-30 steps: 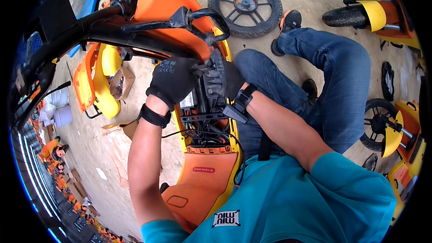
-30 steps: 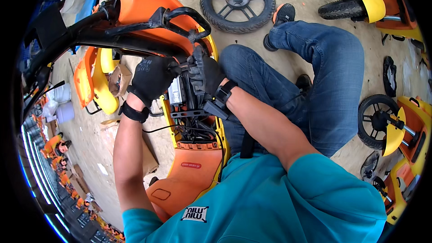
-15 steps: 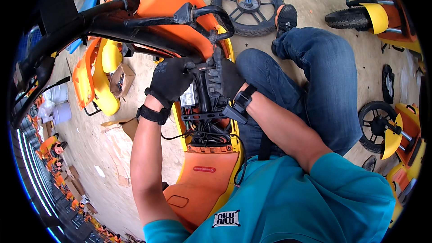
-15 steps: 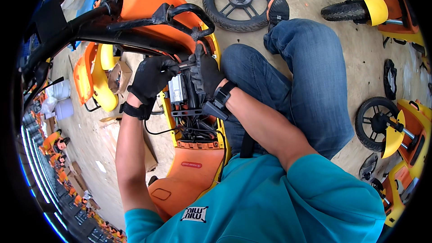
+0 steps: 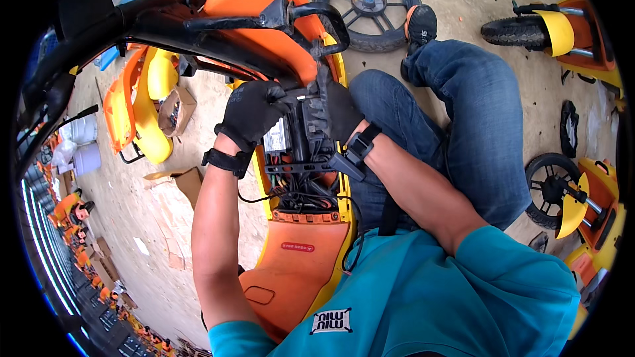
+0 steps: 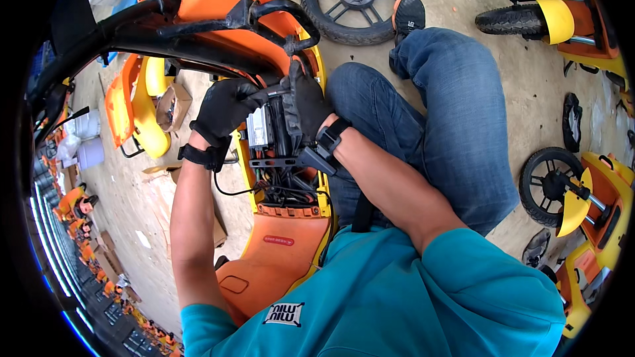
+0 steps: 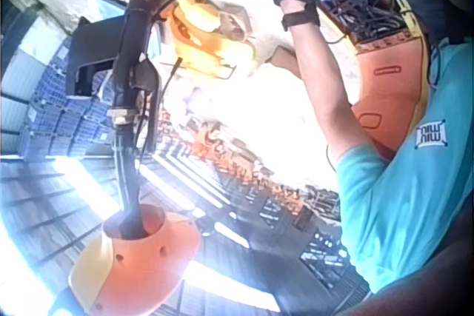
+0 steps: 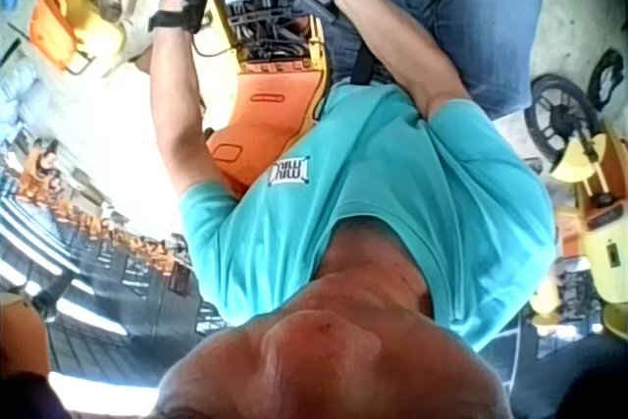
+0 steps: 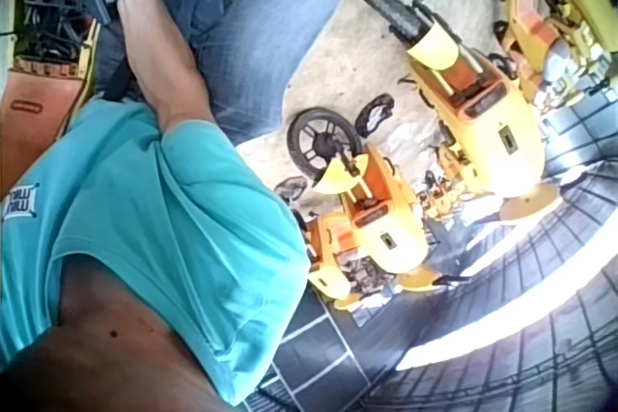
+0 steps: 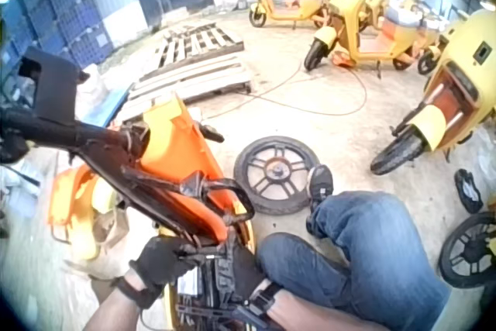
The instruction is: The person works on the internal wiring and frame of an orange and yellow scooter, using a small tool to manipulate wires and fasteners near the battery compartment and handlebar column while seated on the ground.
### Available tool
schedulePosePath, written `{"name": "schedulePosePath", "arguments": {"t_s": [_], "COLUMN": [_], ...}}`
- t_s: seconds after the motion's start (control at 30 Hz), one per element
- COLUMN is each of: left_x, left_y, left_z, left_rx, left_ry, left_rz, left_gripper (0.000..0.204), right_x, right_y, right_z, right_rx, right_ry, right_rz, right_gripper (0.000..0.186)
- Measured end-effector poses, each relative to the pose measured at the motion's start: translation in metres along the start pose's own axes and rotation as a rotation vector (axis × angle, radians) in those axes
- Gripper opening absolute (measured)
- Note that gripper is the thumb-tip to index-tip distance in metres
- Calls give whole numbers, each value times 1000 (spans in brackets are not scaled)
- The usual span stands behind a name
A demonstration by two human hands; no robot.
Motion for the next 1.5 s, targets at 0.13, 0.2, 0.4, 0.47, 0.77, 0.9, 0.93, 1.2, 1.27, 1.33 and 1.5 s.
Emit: {"name": "schedulePosePath", "arguments": {"t_s": [0.13, 0.2, 0.4, 0.47, 0.77, 0.9, 0.93, 1.2, 1.27, 1.33, 1.5], "left_x": [9, 25, 53, 58, 68, 61, 64, -62, -86, -93, -69], "left_y": [2, 0, -2, -3, -11, -6, -10, 25, 32, 36, 29], "left_z": [7, 13, 26, 32, 60, 60, 58, -17, -13, -6, -10], "left_rx": [59, 29, 62, 70, 22, 9, 2, -89, -56, 7, 27], "left_ry": [-129, -239, -351, -397, -577, -581, -575, 410, 570, 658, 494], "left_rz": [-49, -77, -74, -83, -105, -83, -93, 280, 273, 210, 147], "left_gripper": [23, 23, 22, 20, 14, 15, 16, 12, 11, 11, 12], "right_x": [7, 6, 7, 13, 27, 27, 21, -3, -3, -3, -1], "right_y": [7, -2, 1, 9, 3, 12, 13, -2, -7, -7, -8], "right_z": [-3, -1, 2, -2, -6, -13, -10, 8, 14, 16, 16], "right_rx": [32, -61, -82, -123, -401, -344, -268, 608, 548, 479, 495], "right_ry": [-37, -25, -85, -224, -667, -574, -485, 126, 163, 166, 120], "right_rz": [-103, -99, -196, -354, -637, -684, -588, 117, 124, 102, 111], "right_gripper": [58, 58, 50, 46, 43, 41, 41, 48, 46, 46, 47]}}
Point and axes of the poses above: each hand's wrist, its own y-axis towards the middle knuckle, its own z-axis out of the palm, x = y × z, the point moved 8 cm from there along y, towards the middle knuckle, and after that the axes turned 11 degrees about z, right-handed, at the moved point
